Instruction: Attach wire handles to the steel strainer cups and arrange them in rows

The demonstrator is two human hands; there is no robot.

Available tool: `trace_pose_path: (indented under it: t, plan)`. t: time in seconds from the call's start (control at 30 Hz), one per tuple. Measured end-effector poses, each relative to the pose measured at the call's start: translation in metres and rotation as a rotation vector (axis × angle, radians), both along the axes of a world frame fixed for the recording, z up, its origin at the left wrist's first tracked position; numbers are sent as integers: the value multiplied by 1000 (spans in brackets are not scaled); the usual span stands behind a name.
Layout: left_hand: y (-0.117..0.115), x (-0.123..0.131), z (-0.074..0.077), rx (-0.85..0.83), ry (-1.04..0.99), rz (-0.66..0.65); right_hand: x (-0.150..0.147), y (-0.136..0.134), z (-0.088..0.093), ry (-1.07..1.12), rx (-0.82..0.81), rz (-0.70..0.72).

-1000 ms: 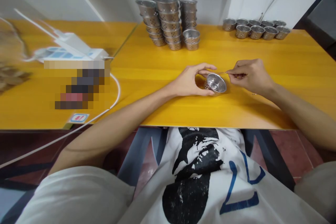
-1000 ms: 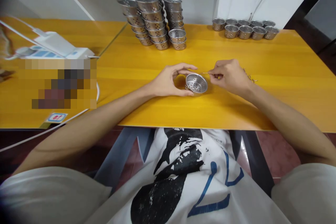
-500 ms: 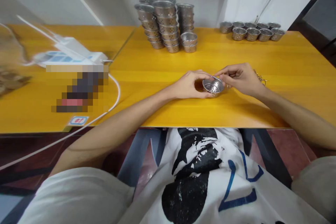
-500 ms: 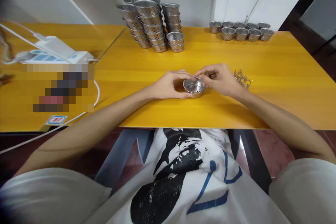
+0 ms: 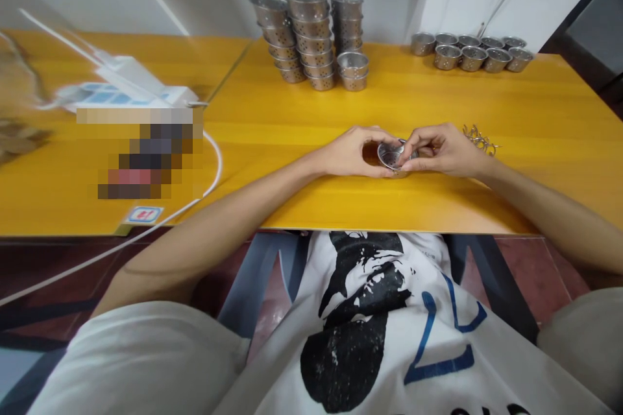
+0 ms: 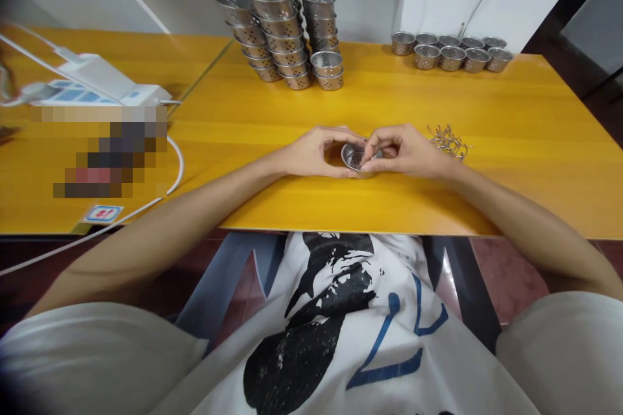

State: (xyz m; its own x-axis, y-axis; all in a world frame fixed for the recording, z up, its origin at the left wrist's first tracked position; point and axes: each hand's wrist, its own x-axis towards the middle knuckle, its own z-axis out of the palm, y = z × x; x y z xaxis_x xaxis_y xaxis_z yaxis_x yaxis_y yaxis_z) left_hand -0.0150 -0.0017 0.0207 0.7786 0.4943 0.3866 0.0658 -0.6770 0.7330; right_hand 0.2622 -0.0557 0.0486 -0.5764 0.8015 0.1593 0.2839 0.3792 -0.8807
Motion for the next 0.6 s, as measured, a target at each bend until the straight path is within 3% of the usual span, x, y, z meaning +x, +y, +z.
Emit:
trace_pose_path:
  t: [0.37, 0.6]
  plan:
    - [4, -1, -5, -5, 4, 20, 11, 1, 11, -254, 243, 139]
    - [3, 0, -4, 19, 20, 5, 18, 2, 13, -264, 173, 152]
